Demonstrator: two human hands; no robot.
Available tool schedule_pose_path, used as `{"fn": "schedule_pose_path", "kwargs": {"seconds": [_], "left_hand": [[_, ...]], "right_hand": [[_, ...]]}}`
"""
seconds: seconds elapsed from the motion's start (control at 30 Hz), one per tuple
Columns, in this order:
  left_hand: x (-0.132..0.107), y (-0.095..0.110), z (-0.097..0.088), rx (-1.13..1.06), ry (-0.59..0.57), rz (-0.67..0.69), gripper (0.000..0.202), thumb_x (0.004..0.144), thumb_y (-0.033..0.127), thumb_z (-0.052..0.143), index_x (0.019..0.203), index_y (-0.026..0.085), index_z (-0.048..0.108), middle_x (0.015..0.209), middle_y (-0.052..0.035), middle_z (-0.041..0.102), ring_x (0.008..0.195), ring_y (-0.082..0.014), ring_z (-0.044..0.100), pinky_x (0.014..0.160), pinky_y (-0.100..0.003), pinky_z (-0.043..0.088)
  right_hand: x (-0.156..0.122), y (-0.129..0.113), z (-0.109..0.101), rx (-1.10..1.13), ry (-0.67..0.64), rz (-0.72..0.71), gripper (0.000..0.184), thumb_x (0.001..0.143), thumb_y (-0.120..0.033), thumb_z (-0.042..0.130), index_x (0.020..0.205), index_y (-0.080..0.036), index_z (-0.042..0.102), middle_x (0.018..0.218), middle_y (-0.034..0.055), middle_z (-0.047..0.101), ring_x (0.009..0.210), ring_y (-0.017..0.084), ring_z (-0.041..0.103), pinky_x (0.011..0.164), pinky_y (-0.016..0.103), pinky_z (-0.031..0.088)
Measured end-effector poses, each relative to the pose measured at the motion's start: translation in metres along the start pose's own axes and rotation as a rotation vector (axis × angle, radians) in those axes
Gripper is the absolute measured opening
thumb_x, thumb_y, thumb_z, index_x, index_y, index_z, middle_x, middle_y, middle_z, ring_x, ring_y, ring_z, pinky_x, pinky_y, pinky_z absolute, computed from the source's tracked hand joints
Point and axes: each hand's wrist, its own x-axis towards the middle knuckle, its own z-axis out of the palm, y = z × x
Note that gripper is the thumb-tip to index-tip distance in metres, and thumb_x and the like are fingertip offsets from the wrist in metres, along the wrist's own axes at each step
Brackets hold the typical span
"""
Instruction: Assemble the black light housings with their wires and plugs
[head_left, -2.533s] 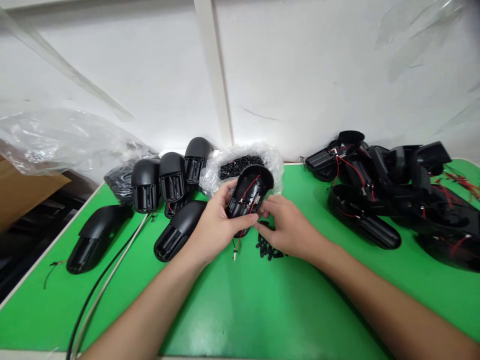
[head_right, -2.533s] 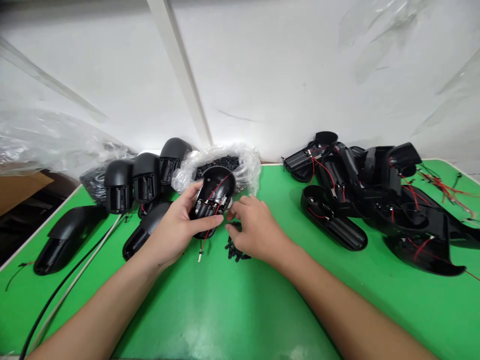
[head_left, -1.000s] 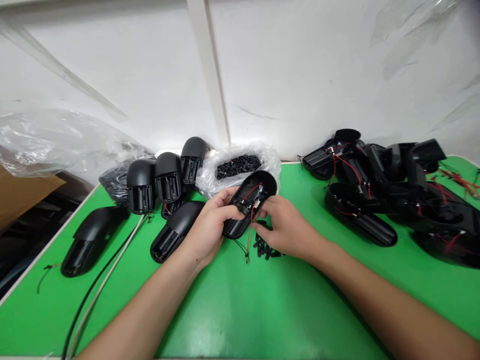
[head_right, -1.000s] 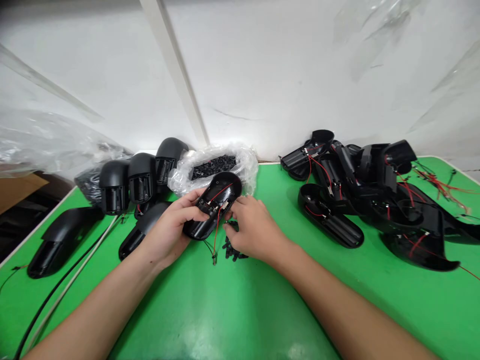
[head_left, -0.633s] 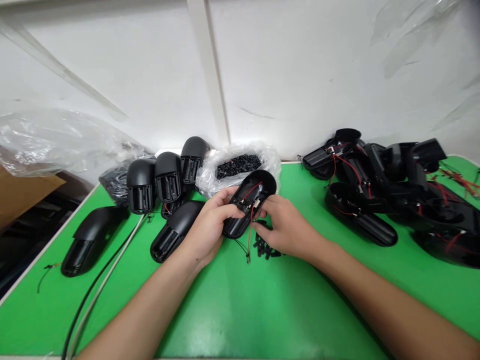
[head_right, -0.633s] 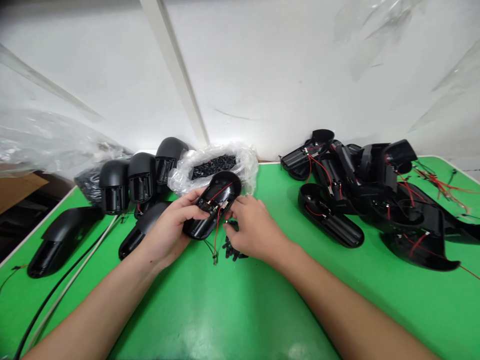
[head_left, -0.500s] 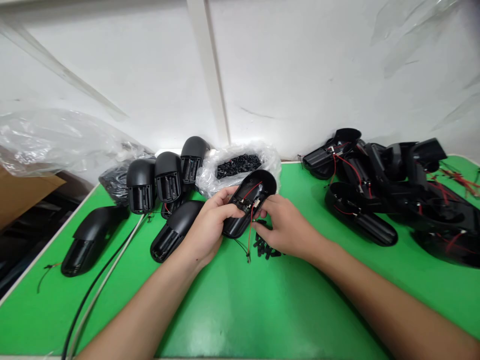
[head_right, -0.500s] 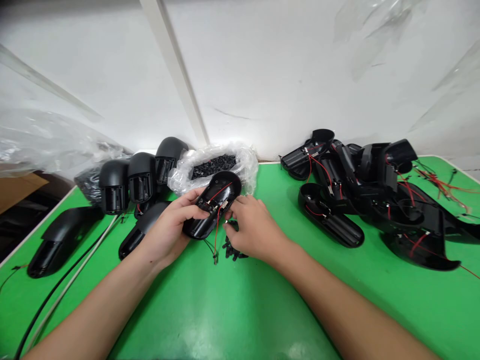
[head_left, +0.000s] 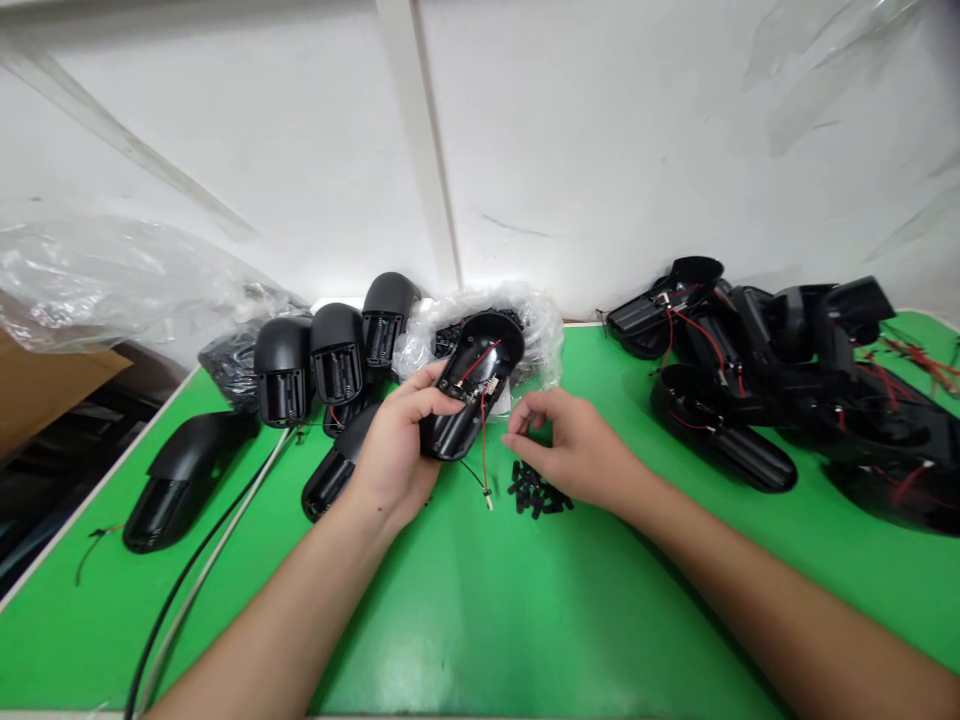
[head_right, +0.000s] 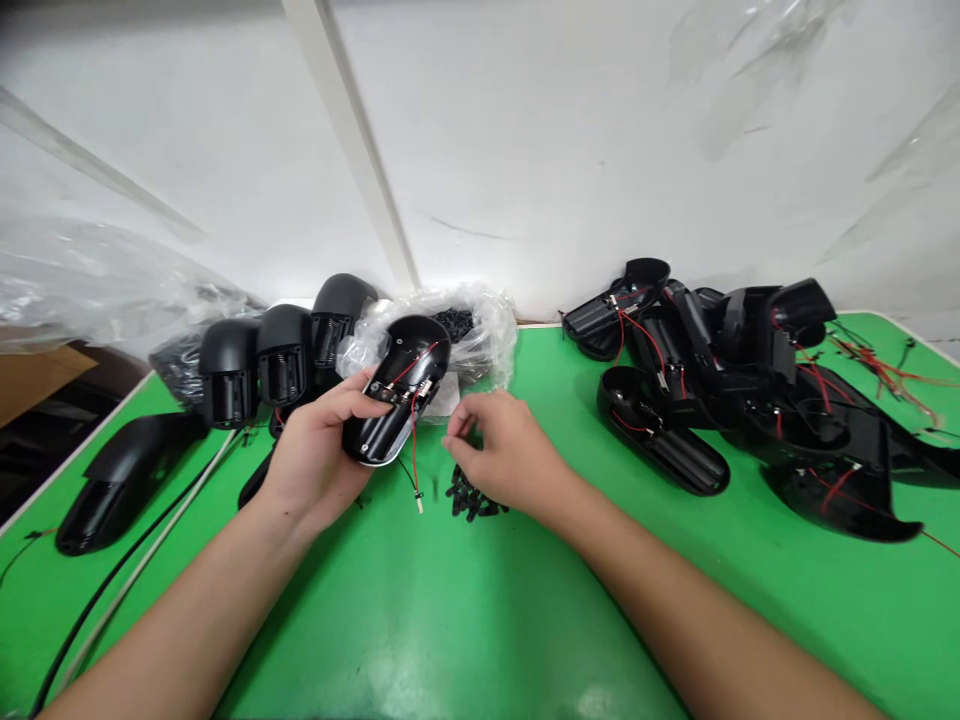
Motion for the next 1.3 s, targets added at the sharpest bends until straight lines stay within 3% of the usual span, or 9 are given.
{"fn": "schedule_pose_path", "kwargs": {"seconds": [0.17,0.3,0.53,0.8,1.1,1.3], "left_hand": [[0.0,0.011,-0.002,-0.205,0.056,-0.052,0.031,0.055,0.01,0.067,0.086,0.008,0.07,0.078,-0.007,0.063,0.062,-0.0155,0.055,0.053,-0.025,0.046],[-0.001,0.013,-0.003,-0.234,0.091,-0.047,0.017,0.057,0.012,0.064,0.074,0.01,0.065,0.074,-0.0079,0.06,0.056,-0.0167,0.051,0.046,-0.029,0.041],[-0.003,0.012,0.001,-0.241,0.097,-0.04,0.011,0.059,0.009,0.063,0.07,0.01,0.063,0.073,-0.0065,0.063,0.054,-0.0152,0.053,0.046,-0.027,0.043],[-0.003,0.012,0.002,-0.246,0.102,-0.051,0.009,0.059,0.009,0.064,0.068,0.011,0.062,0.071,-0.0061,0.063,0.053,-0.015,0.054,0.046,-0.027,0.044],[-0.005,0.012,0.003,-0.198,0.083,-0.051,0.027,0.057,0.01,0.065,0.084,0.009,0.072,0.075,-0.0063,0.066,0.056,-0.0148,0.055,0.048,-0.026,0.045],[-0.007,0.008,0.005,-0.15,0.047,-0.064,0.035,0.054,0.013,0.07,0.088,0.009,0.072,0.082,-0.007,0.069,0.059,-0.0143,0.056,0.05,-0.026,0.047]], "right_hand": [[0.006,-0.002,-0.008,0.487,0.255,0.106,0.03,0.078,-0.039,0.084,0.086,-0.015,0.068,0.077,0.0024,0.069,0.071,0.015,0.06,0.068,0.029,0.042],[0.007,0.0,-0.011,0.699,0.376,0.18,0.038,0.068,-0.036,0.093,0.09,-0.015,0.07,0.077,0.0033,0.074,0.071,0.014,0.065,0.071,0.028,0.047],[0.006,-0.004,-0.011,0.72,0.374,0.167,0.033,0.07,-0.033,0.091,0.094,-0.016,0.077,0.085,0.007,0.079,0.076,0.016,0.072,0.077,0.029,0.054],[0.006,-0.007,-0.01,0.689,0.381,0.161,0.026,0.072,-0.028,0.085,0.094,-0.016,0.079,0.084,0.0064,0.079,0.076,0.016,0.072,0.077,0.028,0.054],[0.007,-0.005,-0.009,0.666,0.356,0.106,0.015,0.069,-0.021,0.083,0.082,-0.016,0.079,0.075,0.0005,0.07,0.069,0.01,0.06,0.065,0.022,0.045],[0.005,-0.008,-0.009,0.64,0.356,0.146,0.017,0.07,-0.027,0.085,0.082,-0.016,0.079,0.079,0.0046,0.072,0.07,0.014,0.06,0.065,0.027,0.045]]}}
